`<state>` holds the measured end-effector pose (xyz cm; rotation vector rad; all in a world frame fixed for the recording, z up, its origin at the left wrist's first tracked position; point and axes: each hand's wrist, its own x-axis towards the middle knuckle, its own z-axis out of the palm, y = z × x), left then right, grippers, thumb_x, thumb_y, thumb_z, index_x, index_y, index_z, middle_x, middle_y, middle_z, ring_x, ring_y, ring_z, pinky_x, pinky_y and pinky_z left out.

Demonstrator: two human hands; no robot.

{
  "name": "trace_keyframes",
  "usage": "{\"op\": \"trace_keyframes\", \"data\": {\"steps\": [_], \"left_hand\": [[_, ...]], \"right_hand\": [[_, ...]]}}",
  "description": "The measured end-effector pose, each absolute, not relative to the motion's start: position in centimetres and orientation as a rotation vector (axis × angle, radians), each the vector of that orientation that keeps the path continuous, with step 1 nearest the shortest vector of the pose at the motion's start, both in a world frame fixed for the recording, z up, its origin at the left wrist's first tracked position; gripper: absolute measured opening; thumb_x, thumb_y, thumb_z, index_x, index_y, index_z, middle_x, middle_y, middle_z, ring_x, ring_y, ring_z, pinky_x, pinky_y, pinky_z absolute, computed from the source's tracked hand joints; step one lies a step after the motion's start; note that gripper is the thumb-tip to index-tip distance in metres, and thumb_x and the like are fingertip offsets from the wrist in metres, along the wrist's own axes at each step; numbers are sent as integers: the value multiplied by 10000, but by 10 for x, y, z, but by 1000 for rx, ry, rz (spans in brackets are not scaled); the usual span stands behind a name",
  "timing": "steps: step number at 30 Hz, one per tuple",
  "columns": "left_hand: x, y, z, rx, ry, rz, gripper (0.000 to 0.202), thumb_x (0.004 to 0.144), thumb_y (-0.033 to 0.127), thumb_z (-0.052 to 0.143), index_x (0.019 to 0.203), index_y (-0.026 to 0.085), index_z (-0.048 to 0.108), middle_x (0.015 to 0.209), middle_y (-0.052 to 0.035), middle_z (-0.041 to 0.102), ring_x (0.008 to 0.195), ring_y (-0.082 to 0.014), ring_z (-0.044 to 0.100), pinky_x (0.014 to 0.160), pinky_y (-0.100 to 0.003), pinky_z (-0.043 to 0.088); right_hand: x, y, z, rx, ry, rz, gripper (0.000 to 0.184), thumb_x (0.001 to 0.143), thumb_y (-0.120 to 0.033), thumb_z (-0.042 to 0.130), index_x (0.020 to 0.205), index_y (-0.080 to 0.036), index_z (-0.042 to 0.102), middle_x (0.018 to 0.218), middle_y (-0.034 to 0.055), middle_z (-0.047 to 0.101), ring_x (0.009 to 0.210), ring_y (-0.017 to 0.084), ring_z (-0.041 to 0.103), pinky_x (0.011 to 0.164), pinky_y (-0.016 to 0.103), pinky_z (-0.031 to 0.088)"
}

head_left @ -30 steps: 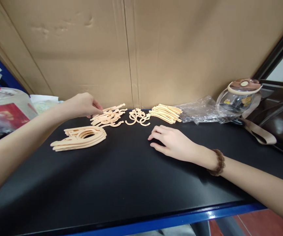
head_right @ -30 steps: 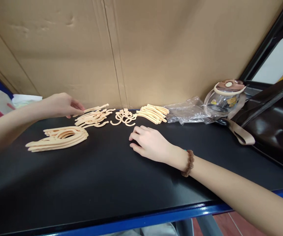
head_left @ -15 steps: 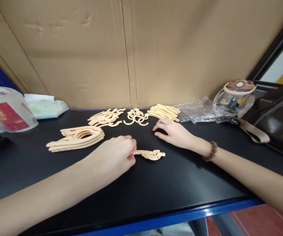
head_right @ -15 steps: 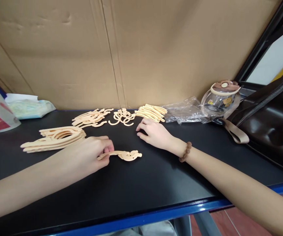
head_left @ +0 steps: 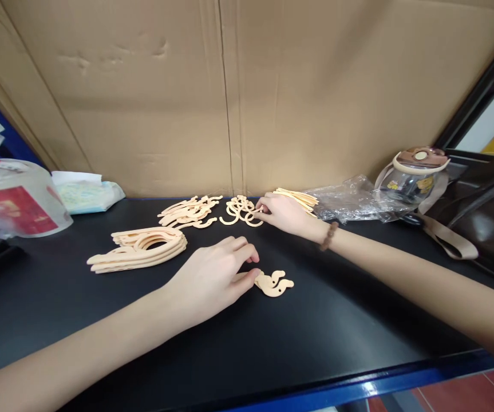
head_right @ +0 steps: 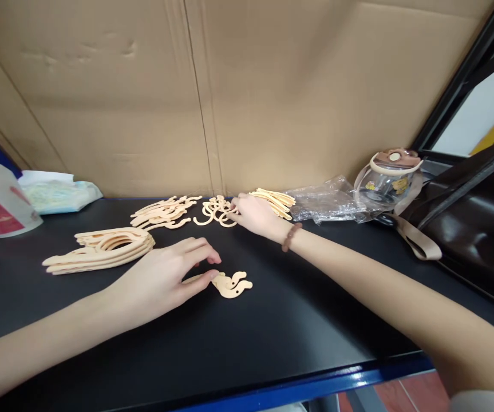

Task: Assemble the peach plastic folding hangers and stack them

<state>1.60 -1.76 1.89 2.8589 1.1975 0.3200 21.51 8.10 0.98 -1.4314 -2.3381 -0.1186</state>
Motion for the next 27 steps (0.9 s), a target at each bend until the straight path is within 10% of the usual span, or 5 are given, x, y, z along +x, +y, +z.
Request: {"op": "trace_keyframes", "data": {"steps": [7,27], "left_hand": [[11,-17,6,2850,1091,397,192,932,289,434,998,214,598,1014,-10,617,899,-168,593,676,-277,471],[9,-10,2,2637,1206,719,251,941,302,421,1159,205,501,1180,-55,540,1120,-217,472,974,-406,416]], "right_hand": [[196,110,11,-1521,-2310,3,206,811,-229,572,633,-164,653,548,25,592,496,128,496,506,263,266],[240,19,12,-1193,-2264,425,197,857,-360,588,845,-182,672,648,-22,564,591,112,481,565,235,372]]}}
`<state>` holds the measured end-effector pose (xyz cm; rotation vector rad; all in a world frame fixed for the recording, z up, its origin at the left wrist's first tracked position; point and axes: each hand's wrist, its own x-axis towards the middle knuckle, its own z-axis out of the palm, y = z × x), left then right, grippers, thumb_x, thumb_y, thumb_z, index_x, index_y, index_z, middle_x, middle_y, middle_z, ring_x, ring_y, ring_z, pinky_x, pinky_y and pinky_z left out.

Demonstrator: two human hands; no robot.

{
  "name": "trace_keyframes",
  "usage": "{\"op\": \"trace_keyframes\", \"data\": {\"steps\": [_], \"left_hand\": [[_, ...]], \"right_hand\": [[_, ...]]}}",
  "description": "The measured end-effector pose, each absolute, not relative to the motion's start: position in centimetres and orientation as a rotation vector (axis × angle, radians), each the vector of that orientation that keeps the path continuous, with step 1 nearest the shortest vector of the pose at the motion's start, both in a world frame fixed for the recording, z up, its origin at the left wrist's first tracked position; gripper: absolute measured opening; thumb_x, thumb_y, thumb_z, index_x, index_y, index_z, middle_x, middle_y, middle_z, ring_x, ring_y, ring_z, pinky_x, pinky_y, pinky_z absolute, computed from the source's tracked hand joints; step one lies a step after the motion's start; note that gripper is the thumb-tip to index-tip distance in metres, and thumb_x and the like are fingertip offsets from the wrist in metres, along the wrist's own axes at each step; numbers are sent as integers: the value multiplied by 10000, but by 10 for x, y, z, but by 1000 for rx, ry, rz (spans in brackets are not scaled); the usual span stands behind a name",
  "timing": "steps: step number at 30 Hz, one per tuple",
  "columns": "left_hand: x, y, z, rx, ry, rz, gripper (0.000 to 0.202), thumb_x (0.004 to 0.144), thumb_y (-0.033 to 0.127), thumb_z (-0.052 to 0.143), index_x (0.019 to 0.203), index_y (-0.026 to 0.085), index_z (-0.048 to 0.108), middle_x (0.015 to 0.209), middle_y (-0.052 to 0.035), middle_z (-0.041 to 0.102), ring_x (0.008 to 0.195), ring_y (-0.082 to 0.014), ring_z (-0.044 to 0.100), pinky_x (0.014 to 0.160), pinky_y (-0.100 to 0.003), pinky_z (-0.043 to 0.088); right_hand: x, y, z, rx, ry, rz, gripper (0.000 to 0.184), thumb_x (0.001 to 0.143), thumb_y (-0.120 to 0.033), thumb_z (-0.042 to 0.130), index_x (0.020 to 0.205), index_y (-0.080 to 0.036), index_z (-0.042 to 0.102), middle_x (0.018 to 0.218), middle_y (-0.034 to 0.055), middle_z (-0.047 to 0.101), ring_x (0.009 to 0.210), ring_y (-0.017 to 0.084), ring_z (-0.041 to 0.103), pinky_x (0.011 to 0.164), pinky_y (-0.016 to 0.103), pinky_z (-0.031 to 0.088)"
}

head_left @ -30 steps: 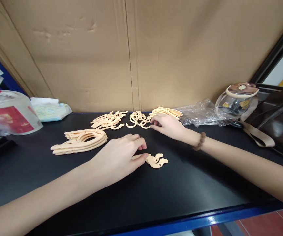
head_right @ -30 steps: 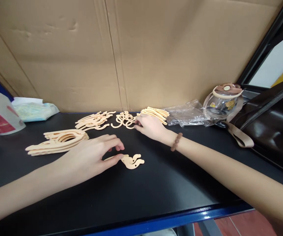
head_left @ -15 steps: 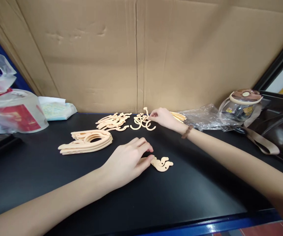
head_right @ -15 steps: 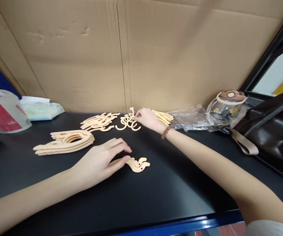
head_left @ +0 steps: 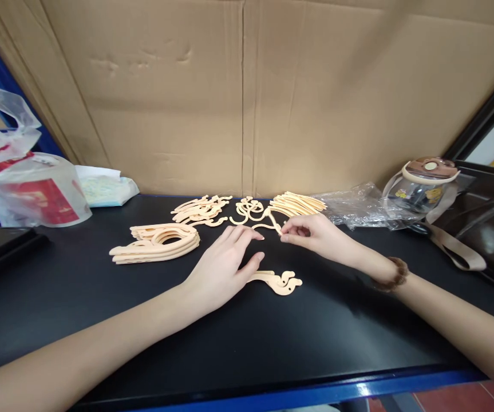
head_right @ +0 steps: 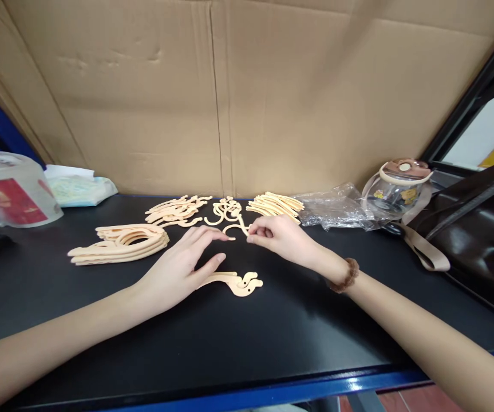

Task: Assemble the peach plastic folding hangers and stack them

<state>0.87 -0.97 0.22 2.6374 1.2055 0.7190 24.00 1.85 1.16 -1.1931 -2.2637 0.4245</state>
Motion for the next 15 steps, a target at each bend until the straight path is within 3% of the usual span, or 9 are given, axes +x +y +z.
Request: {"op": "trace_keyframes", "data": {"steps": [4,10,12,15], "left_hand": [[8,-6,2,2579,1230,791,287,945,317,411,1202,199,458,1209,-66,510,1142,-216,456,988,-407,404],[8,-5,0,2604,1176,735,304,902,215,452,1205,200,483,1199,-65,539,1121,-216,478,955,-395,425],[8,-6,1,2635,1132,684,256,901,212,465,1144,203,545,1149,-52,576,1104,-209,493,967,-390,414],[9,-7,2,2675,1056,599,212,898,285,515,1077,208,600,1098,-44,610,1057,-208,516,944,-385,417]], "right_hand": [[237,8,15,-1032,-2476,749,206,846,-368,608,864,-176,679,664,-25,574,585,99,484,552,213,385],[234,8,10,-1037,-2436,878,261,868,-397,577,927,-173,699,703,-5,621,633,116,537,574,223,415],[236,12,6,-1073,-2322,807,299,891,-425,535,943,-175,689,763,14,651,687,133,571,622,245,447],[242,25,-4,-1160,-2257,424,269,903,-389,522,981,-180,672,856,37,641,726,148,575,682,282,469]]}}
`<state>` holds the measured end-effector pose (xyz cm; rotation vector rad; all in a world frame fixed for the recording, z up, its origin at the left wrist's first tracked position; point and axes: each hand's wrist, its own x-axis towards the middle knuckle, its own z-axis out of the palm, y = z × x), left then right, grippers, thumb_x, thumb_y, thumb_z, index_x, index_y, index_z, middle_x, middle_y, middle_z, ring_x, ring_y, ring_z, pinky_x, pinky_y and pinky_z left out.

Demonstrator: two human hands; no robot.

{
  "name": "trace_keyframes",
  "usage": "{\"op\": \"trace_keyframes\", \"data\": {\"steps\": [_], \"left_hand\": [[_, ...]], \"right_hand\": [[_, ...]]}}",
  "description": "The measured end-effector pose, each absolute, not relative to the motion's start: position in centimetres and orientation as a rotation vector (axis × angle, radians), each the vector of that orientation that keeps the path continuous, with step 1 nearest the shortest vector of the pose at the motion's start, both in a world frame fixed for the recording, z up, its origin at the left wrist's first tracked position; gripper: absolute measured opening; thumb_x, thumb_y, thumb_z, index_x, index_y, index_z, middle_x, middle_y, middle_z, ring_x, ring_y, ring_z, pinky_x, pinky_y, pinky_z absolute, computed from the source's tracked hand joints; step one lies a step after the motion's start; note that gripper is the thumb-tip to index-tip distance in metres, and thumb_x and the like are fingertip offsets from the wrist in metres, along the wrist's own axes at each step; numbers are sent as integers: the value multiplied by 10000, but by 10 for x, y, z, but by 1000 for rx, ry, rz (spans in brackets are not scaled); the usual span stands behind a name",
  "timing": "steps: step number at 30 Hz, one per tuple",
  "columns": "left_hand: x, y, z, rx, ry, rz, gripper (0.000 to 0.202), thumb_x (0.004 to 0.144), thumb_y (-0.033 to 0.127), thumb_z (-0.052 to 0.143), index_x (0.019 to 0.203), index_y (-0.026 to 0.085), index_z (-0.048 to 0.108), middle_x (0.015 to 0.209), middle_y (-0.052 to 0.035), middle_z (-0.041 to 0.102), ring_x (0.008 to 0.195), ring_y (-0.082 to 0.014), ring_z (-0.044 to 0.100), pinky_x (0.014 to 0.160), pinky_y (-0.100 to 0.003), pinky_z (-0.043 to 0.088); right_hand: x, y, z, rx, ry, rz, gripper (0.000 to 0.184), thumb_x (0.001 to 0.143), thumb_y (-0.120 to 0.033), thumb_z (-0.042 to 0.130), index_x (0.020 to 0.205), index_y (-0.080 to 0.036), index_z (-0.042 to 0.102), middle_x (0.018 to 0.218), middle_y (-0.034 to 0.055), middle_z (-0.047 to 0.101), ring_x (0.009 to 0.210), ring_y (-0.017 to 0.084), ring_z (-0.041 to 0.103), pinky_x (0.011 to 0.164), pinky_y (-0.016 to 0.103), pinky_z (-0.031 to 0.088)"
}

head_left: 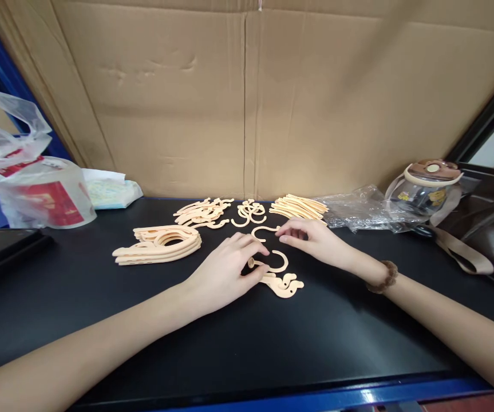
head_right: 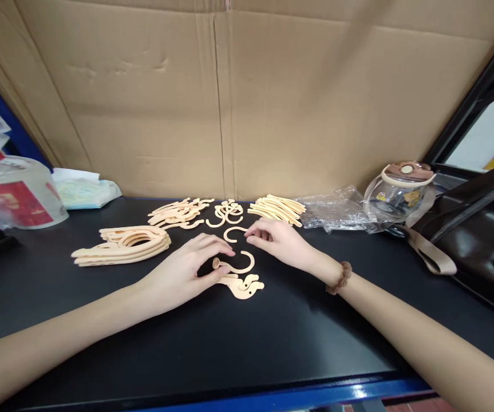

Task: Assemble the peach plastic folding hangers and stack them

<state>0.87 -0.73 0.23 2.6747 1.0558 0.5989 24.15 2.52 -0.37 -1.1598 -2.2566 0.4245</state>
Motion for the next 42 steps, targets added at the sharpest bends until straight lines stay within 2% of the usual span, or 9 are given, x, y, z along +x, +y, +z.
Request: {"op": "trace_keyframes", "data": {"steps": [4,7,14,19,25,29,35,37,42], "left_hand": [[10,-12,4,2726,903,480,243,898,337,530,1100,225,606,1093,-34,628,1036,-202,538,911,-366,413],[11,-16,4,2766,855,465,230,912,282,501,1111,218,597,1089,-32,632,1022,-192,545,899,-352,402],[13,-20,4,2849,792,411,190,906,258,500,1055,208,606,1056,-26,619,975,-191,544,859,-343,393],[14,-17,0,2881,771,436,191,936,235,466,1068,222,603,1051,-23,628,961,-180,550,832,-324,398],[15,-15,0,2884,815,411,209,944,202,458,1109,214,585,1074,-34,627,974,-190,562,830,-331,410],[12,-15,2,2885,841,445,284,932,243,491,1213,217,531,1123,-39,616,1022,-202,550,888,-346,399],[7,-14,8,2967,830,335,240,951,194,428,1143,206,572,1076,-39,607,976,-192,556,848,-328,408],[8,-15,9,2987,842,298,242,962,182,396,1105,196,591,1028,-41,606,926,-187,558,811,-321,418],[12,-18,10,2990,868,335,269,986,211,347,1079,200,599,975,-36,606,866,-173,560,757,-298,425]], "right_hand": [[247,46,-18,-1275,-2299,58,351,891,-354,554,1205,-200,592,1090,76,596,899,189,593,814,345,480],[245,54,-22,-1266,-2332,-10,265,927,-325,502,1094,-182,650,1036,73,614,972,205,582,866,349,460],[238,58,-10,-1286,-2175,53,215,924,-329,512,973,-170,648,900,35,666,741,148,593,692,271,449],[221,84,-1,-1422,-2022,7,267,930,-372,494,956,-168,664,925,55,708,822,166,637,704,261,440],[190,102,-3,-1485,-2108,-25,392,892,-526,498,842,-181,677,779,42,718,696,176,651,594,257,411],[200,91,2,-1473,-2147,-136,385,947,-472,409,881,-188,661,811,41,707,738,174,639,651,267,423],[258,63,-5,-1551,-2171,-423,192,902,-277,515,913,-146,655,961,128,652,974,282,571,852,387,401],[269,61,-10,-1658,-2224,-616,221,892,-314,544,965,-136,652,989,132,638,984,287,565,853,383,412],[274,68,-13,-1716,-2220,-674,310,883,-396,557,940,-109,658,967,147,623,905,288,571,794,383,420]]}}
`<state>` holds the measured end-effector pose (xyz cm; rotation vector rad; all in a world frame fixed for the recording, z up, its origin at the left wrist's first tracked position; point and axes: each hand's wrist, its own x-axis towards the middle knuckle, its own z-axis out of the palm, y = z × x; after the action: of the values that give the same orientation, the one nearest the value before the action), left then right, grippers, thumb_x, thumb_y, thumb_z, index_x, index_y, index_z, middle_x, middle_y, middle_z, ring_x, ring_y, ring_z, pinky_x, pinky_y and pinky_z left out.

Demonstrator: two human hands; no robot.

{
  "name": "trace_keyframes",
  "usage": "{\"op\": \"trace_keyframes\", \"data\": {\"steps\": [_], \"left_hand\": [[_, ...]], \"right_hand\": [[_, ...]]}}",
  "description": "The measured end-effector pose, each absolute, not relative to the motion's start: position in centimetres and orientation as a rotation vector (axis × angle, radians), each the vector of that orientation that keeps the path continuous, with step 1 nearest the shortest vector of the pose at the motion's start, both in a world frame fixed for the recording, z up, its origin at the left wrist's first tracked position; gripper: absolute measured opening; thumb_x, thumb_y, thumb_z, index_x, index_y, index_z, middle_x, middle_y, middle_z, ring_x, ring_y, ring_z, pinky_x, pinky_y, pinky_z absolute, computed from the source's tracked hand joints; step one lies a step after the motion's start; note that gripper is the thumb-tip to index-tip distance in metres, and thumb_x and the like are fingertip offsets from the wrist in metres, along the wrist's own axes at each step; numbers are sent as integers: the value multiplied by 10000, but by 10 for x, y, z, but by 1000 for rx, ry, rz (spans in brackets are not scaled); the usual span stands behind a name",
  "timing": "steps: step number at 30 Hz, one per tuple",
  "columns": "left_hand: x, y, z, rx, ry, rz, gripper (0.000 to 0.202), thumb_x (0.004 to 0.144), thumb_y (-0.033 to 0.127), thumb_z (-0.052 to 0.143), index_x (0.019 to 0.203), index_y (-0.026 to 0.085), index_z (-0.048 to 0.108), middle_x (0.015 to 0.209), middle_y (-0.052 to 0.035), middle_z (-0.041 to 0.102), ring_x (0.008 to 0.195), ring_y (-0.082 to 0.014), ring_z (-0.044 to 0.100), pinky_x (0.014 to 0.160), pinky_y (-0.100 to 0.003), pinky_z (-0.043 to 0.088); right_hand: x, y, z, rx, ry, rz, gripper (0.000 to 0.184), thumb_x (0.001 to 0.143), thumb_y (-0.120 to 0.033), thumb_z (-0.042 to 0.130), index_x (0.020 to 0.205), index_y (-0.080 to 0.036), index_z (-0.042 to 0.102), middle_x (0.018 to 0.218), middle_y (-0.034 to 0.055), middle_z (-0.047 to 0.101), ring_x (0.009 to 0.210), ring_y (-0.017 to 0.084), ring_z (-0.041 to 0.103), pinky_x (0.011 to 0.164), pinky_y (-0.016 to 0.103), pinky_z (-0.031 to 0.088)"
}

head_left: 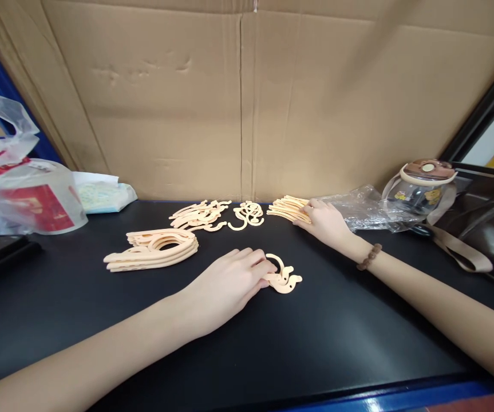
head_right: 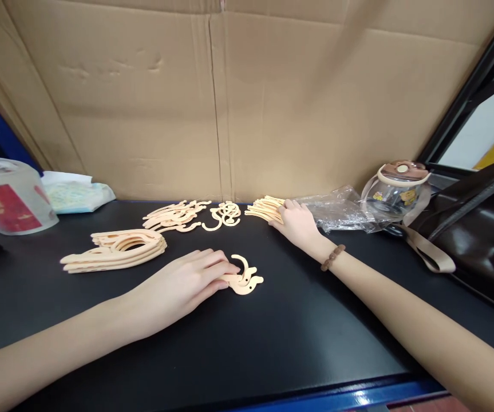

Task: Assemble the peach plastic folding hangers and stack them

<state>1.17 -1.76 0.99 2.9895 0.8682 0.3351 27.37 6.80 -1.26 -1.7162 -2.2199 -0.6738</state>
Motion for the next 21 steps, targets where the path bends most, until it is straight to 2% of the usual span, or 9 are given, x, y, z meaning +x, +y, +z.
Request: {"op": "trace_keyframes", "data": {"steps": [5,13,21], "left_hand": [[12,-19,9,3024,819,347,207,975,199,399,1049,201,593,1018,-21,606,883,-169,558,761,-294,409],[12,-19,10,3026,824,313,193,958,172,426,1049,209,593,1012,-13,606,875,-171,556,756,-291,401],[11,-18,9,3002,833,259,219,957,153,411,1094,203,575,1050,-14,601,923,-180,548,789,-322,404]], "right_hand": [[274,69,-14,-1747,-2192,-669,301,884,-409,548,877,-132,667,945,128,617,902,270,563,784,363,404],[272,69,-14,-1746,-2181,-597,175,874,-271,534,886,-141,651,926,101,634,942,259,546,807,343,362],[266,63,-6,-1740,-2252,-509,201,883,-293,489,789,-156,603,871,96,650,882,243,556,762,329,343]]}}
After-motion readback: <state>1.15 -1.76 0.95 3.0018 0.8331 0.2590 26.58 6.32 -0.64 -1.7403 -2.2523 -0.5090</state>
